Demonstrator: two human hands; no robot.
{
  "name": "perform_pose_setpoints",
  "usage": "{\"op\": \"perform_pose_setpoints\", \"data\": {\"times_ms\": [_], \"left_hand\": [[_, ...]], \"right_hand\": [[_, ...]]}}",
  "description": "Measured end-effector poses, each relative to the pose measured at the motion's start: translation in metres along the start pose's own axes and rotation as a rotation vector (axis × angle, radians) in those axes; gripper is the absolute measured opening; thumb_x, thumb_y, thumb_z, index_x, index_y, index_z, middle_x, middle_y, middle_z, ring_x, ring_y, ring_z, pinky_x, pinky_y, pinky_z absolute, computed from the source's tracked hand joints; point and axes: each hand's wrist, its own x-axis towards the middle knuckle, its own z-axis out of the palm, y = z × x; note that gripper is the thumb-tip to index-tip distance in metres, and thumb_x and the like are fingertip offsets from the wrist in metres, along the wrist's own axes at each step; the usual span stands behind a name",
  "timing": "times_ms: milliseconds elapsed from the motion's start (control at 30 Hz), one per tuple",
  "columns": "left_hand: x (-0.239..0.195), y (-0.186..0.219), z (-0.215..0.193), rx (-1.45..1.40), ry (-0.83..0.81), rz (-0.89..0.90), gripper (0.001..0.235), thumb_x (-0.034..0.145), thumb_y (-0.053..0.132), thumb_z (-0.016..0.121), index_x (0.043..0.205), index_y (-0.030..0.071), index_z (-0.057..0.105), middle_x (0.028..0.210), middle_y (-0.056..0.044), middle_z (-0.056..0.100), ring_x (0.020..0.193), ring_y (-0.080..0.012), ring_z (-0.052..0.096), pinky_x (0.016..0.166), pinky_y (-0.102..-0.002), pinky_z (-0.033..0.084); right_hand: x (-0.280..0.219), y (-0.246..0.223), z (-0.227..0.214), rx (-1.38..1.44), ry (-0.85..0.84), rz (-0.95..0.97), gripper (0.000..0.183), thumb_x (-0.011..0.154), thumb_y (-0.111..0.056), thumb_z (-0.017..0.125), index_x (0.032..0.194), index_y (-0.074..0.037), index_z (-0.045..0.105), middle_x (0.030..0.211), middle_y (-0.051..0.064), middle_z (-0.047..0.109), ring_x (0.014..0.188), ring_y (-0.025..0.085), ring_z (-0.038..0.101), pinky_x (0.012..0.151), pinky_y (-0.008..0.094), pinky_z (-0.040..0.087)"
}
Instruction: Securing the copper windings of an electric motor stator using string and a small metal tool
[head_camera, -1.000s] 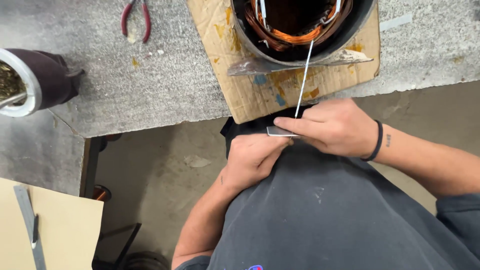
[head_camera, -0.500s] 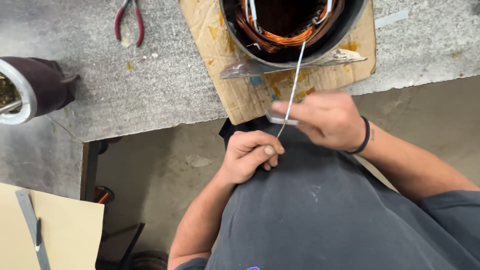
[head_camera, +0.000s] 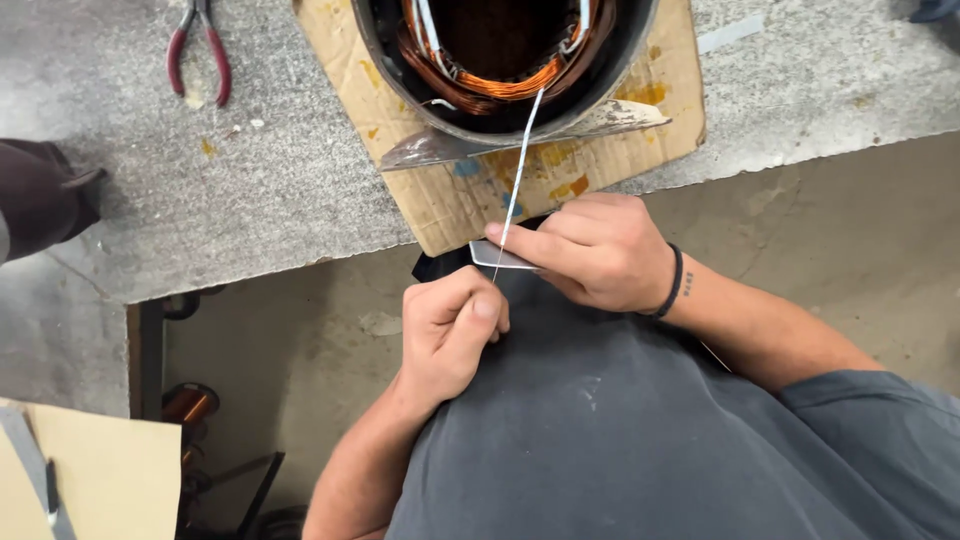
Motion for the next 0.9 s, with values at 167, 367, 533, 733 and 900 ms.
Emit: {"op": "perform_pose_setpoints", "data": {"times_ms": [167, 367, 533, 733, 900], "left_hand": [[-0.008, -0.015, 0.004, -0.023, 0.069, -0.053, 0.043, 0.102, 0.011, 0.056, 0.059, 0.01, 0.06, 0.045, -0.003, 0.055, 0.036, -0.0116, 0.046, 0.038, -0.023, 0.04], [-0.017, -0.031, 0.014, -0.241, 0.069, -0.149, 0.051, 0.105, 0.011, 0.05, 0.054, 0.012, 0.05, 0.039, 0.0, 0.048, 0.035, -0.0086, 0.034, 0.037, -0.021, 0.032], [-0.018, -0.035, 0.019, -0.324, 0.091, -0.14, 0.052, 0.103, 0.008, 0.051, 0.051, 0.014, 0.048, 0.037, 0.001, 0.047, 0.034, -0.0082, 0.032, 0.037, -0.02, 0.031], [-0.018, -0.034, 0.019, -0.344, 0.106, -0.14, 0.053, 0.102, 0.009, 0.051, 0.049, 0.013, 0.051, 0.037, 0.002, 0.046, 0.034, -0.0069, 0.031, 0.037, -0.02, 0.029], [-0.02, -0.041, 0.016, -0.357, 0.116, -0.109, 0.052, 0.102, 0.008, 0.052, 0.05, 0.013, 0.05, 0.037, 0.001, 0.046, 0.034, -0.0079, 0.032, 0.037, -0.02, 0.03]], "right_hand": [[-0.003, 0.0, 0.004, 0.06, 0.006, 0.023, 0.039, 0.109, -0.022, 0.044, 0.124, -0.005, 0.076, 0.077, 0.001, 0.061, 0.057, 0.019, 0.057, 0.054, 0.034, 0.05], [-0.01, 0.002, 0.017, 0.179, 0.018, 0.085, 0.035, 0.107, -0.017, 0.051, 0.124, -0.001, 0.076, 0.073, 0.004, 0.059, 0.055, 0.023, 0.057, 0.054, 0.036, 0.052], [-0.008, 0.005, 0.016, 0.157, -0.01, 0.044, 0.034, 0.106, -0.016, 0.05, 0.123, -0.003, 0.077, 0.076, 0.005, 0.062, 0.058, 0.023, 0.06, 0.055, 0.038, 0.052], [-0.007, 0.001, 0.017, 0.16, -0.022, 0.031, 0.032, 0.102, -0.009, 0.054, 0.123, -0.002, 0.077, 0.071, 0.004, 0.059, 0.057, 0.023, 0.059, 0.056, 0.036, 0.053], [-0.009, -0.006, 0.021, 0.084, -0.034, 0.023, 0.03, 0.099, -0.006, 0.06, 0.123, -0.003, 0.078, 0.07, 0.007, 0.059, 0.058, 0.027, 0.058, 0.054, 0.042, 0.052]]}}
